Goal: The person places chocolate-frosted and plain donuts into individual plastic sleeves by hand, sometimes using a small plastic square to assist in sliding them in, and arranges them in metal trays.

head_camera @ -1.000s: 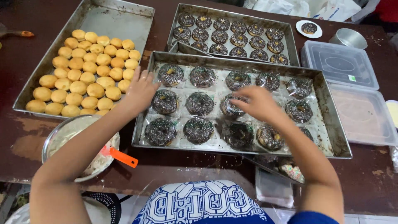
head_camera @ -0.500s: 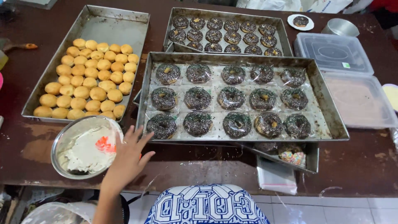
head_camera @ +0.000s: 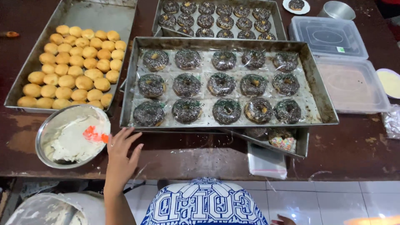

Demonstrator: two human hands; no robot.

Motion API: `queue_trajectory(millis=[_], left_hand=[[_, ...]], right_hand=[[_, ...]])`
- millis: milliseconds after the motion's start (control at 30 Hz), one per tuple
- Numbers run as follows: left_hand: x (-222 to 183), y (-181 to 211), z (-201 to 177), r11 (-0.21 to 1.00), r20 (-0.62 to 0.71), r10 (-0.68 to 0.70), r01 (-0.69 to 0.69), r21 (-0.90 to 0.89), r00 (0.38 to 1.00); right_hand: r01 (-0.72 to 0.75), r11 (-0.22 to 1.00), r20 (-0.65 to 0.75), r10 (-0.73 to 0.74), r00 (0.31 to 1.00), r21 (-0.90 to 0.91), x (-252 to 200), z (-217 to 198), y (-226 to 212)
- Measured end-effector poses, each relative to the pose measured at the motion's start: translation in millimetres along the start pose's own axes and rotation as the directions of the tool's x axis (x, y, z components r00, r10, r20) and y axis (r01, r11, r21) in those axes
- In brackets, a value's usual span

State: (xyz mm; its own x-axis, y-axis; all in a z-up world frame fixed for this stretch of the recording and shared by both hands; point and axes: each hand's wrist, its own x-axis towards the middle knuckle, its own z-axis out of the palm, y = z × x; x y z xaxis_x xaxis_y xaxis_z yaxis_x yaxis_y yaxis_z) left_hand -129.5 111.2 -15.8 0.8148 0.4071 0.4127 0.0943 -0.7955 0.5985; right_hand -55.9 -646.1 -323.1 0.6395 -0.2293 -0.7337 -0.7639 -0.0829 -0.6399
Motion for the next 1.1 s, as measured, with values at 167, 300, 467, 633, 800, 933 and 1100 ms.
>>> queue_trajectory(millis=[167, 300, 467, 633, 800, 933, 1100], left_hand=[[0, 18, 17, 1.000, -0.056, -0.009, 0.009, 0.008, 0.998], [4, 23, 27, 0.994, -0.077, 0.028, -0.019, 0.106, 0.997], [24, 34, 21, 0.975, -0.108, 0.060, -0.035, 0.219, 0.992], [58, 39, 5, 0.968, -0.237, 0.060, 0.002, 0.252, 0.970], [130, 30, 10, 0.999, -0.288, 0.033, -0.019, 0.051, 0.957], [195, -14, 30, 0.996, -0.209, 0.089, -0.084, 0.036, 0.974], [319, -131, 73, 0.990, -0.250, 0.008, -0.042, -0.132, 0.968]], right_hand=[[-0.231, 0.969, 0.013, 0.230, 0.973, 0.083, 114, -65, -14], [0.116, 0.922, -0.206, -0.203, 0.957, -0.368, 133, -130, -74], [0.234, 0.599, -0.358, -0.699, 0.619, -0.766, 127, -168, -184], [0.791, 0.252, -0.232, -0.962, 0.143, -0.557, 37, -102, -334], [0.780, 0.091, -0.087, -0.995, 0.047, -0.619, -51, 5, -465], [0.862, -0.004, 0.022, -1.000, 0.009, -0.508, -148, 113, -545], [0.844, -0.200, 0.214, -0.971, -0.104, -0.497, -86, 169, -616]])
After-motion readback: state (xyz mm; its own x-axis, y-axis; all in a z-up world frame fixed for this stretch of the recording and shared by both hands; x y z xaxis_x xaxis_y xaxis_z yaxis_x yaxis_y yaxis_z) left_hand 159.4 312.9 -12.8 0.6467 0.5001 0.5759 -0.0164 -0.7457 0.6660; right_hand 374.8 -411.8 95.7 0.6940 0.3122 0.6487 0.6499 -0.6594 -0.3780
